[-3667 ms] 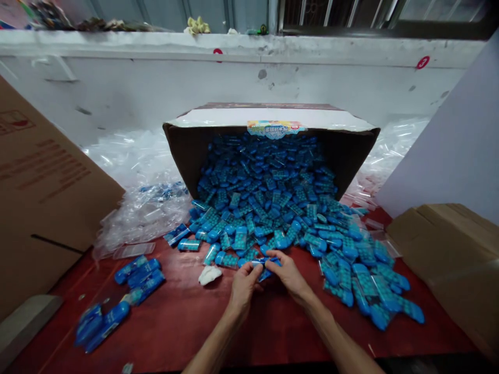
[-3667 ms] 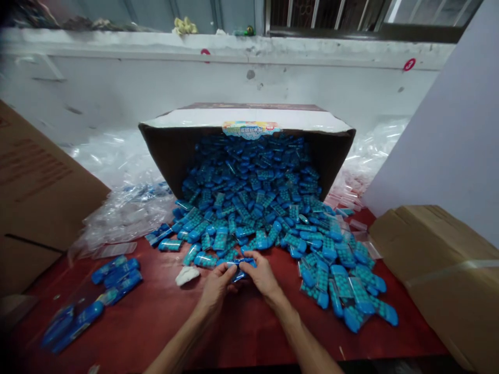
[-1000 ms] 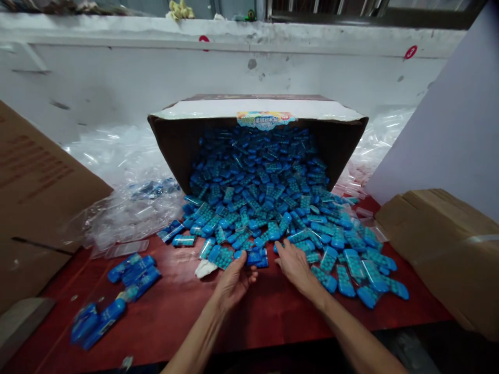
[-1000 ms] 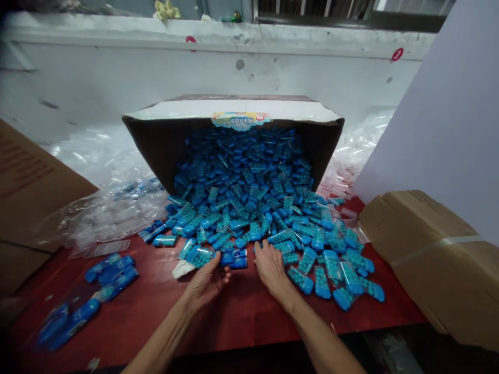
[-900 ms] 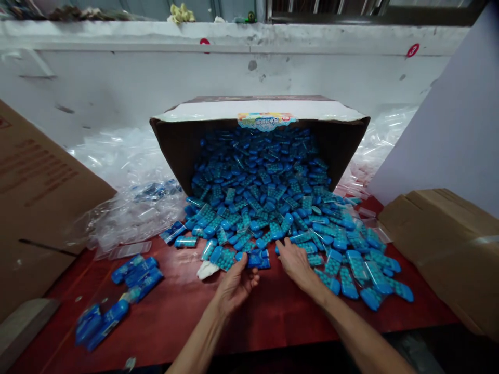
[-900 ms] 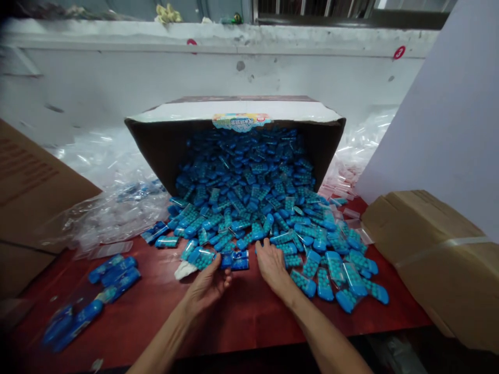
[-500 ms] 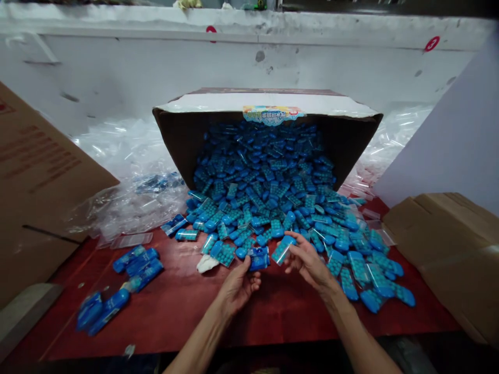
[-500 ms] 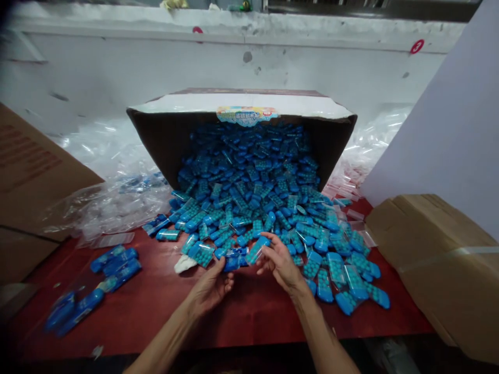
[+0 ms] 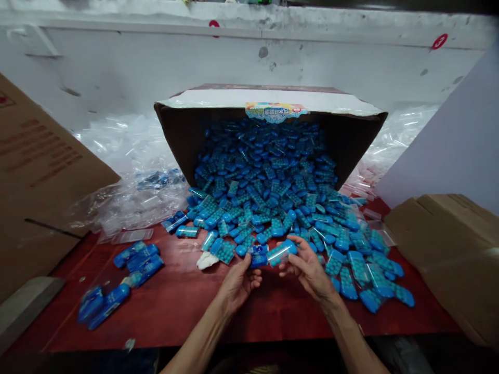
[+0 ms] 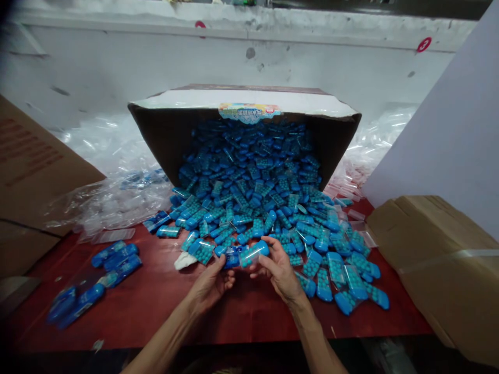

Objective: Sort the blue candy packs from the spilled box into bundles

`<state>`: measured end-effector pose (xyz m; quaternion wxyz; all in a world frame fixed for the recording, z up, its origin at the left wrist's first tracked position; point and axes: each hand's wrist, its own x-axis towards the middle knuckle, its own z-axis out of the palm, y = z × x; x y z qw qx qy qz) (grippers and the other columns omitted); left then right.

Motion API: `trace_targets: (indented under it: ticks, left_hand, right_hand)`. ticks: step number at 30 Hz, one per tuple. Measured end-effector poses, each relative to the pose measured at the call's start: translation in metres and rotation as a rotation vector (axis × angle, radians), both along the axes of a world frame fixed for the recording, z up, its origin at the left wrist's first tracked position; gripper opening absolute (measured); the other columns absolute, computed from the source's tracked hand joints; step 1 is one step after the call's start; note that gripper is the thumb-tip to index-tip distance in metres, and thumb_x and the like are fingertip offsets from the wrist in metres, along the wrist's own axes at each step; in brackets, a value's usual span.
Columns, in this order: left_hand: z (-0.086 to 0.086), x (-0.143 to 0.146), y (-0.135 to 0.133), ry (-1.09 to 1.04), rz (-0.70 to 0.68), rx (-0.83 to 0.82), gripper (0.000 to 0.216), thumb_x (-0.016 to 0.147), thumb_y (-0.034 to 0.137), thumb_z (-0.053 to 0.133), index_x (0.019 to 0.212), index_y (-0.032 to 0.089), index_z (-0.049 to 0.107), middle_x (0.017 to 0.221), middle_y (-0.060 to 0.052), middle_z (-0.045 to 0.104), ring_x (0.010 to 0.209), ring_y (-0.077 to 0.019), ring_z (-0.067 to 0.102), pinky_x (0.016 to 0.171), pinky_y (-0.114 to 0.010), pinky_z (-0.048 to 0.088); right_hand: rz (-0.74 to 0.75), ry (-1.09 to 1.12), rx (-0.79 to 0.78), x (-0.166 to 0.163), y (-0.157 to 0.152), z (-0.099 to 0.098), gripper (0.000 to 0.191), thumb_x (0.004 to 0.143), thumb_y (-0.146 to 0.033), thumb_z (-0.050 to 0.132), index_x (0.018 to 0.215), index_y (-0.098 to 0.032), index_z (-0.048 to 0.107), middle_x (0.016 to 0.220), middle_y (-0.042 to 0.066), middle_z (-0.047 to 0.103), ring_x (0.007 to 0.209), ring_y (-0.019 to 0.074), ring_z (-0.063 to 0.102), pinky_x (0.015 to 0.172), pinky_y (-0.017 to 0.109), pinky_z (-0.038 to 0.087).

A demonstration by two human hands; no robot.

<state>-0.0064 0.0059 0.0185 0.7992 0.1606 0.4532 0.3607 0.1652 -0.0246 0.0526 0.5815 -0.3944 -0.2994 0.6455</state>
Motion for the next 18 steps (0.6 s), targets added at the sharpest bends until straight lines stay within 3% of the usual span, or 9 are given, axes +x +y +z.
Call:
trace_targets:
  ticks: [6, 18]
  left_hand:
    - [-0.0017, -0.0037, -0.0014, -0.033, -0.004, 0.053, 0.022, 0.074, 0.036, 0.053, 0.075, 0.015, 0.048, 0.052, -0.003, 0.059, 0.044, -0.0102, 0.055, 0.04, -0.018, 0.043]
    - [0.0002, -0.0068, 0.0, -0.01, 0.049, 0.125, 0.021, 0.071, 0.033, 0.058, 0.074, 0.013, 0.052, 0.052, -0.001, 0.059, 0.043, -0.0107, 0.056, 0.038, -0.017, 0.044]
  right_hand:
    - [0.0, -0.043, 0.015, -0.0024, -0.0004, -0.0059, 0.041, 0.07, -0.022, 0.061, 0.106, -0.025, 0.04, 0.083, -0.002, 0.057, 0.064, 0.0134, 0.061, 0.055, 0.029, 0.052]
    - [-0.066, -0.041, 0.03, -0.0034, -0.0042, -0.0065, 0.04, 0.069, -0.02, 0.062, 0.102, -0.025, 0.041, 0.083, -0.002, 0.057, 0.065, 0.0139, 0.062, 0.053, 0.028, 0.052]
